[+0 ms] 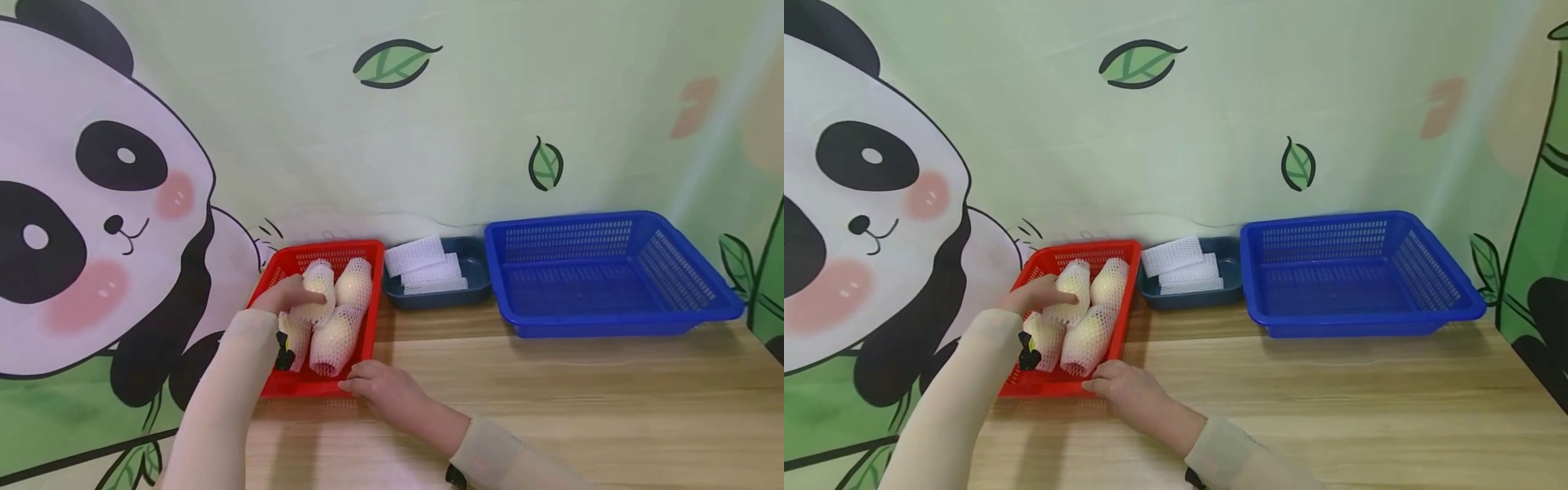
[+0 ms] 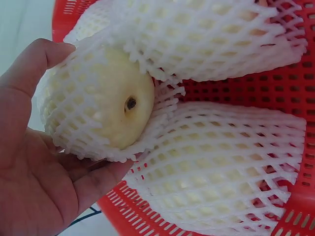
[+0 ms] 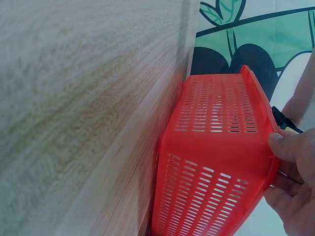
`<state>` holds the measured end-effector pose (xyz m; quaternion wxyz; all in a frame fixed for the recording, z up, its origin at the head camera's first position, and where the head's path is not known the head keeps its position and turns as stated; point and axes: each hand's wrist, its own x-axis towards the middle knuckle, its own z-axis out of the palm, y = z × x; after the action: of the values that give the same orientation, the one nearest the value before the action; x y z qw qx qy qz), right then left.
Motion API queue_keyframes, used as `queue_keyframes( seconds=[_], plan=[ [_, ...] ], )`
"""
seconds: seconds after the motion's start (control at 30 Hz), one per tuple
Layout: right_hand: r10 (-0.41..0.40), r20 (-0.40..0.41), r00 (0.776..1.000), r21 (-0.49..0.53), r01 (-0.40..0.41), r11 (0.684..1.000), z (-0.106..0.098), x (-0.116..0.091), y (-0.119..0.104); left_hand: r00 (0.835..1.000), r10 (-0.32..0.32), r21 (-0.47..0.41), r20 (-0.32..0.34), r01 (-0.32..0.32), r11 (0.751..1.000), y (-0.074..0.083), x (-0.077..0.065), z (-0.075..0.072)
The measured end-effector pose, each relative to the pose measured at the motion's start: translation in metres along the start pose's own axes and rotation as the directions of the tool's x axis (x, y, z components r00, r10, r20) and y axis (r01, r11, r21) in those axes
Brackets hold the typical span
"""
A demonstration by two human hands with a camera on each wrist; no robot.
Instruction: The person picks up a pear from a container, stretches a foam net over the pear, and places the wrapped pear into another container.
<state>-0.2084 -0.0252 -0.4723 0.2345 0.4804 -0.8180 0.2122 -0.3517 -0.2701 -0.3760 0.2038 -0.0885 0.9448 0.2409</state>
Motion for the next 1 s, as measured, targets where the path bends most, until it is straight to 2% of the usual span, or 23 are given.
queue_keyframes(
  seconds=[0.1,0.33,0.5,0.67,0.83,0.9,1.0],
  plan=[
    [-0.001,0.003,1.0,0.004,0.001,1.0,0.001,0.0,-0.001,1.0,-0.016,-0.017,0.0,0.016,1.0,-0.002,0.001,0.002],
    [-0.013,-0.019,1.0,-0.005,0.013,1.0,0.002,-0.002,-0.001,1.0,-0.003,0.04,0.003,0.003,0.999,-0.001,0.004,0.009],
    [-0.023,-0.034,0.999,0.002,0.023,1.0,0.003,-0.001,-0.003,0.999,-0.043,0.003,-0.003,0.043,0.999,-0.005,0.005,0.011],
    [-0.037,-0.002,0.999,0.01,0.037,0.999,0.003,0.002,-0.004,0.998,-0.06,-0.029,0.022,0.06,0.998,-0.008,0.001,0.01],
    [-0.024,0.109,0.994,0.022,0.022,1.0,-0.007,0.004,-0.001,0.999,-0.017,-0.054,0.042,0.019,0.998,-0.001,-0.008,0.01],
    [-0.001,0.149,0.989,0.026,-0.002,1.0,-0.014,0.003,0.0,0.999,0.017,-0.025,0.027,-0.016,1.0,0.005,-0.013,0.008],
    [0.048,0.153,0.987,0.035,-0.054,0.998,-0.03,-0.001,0.005,0.996,0.085,0.015,-0.013,-0.084,0.996,0.016,-0.022,0.004]
  ],
)
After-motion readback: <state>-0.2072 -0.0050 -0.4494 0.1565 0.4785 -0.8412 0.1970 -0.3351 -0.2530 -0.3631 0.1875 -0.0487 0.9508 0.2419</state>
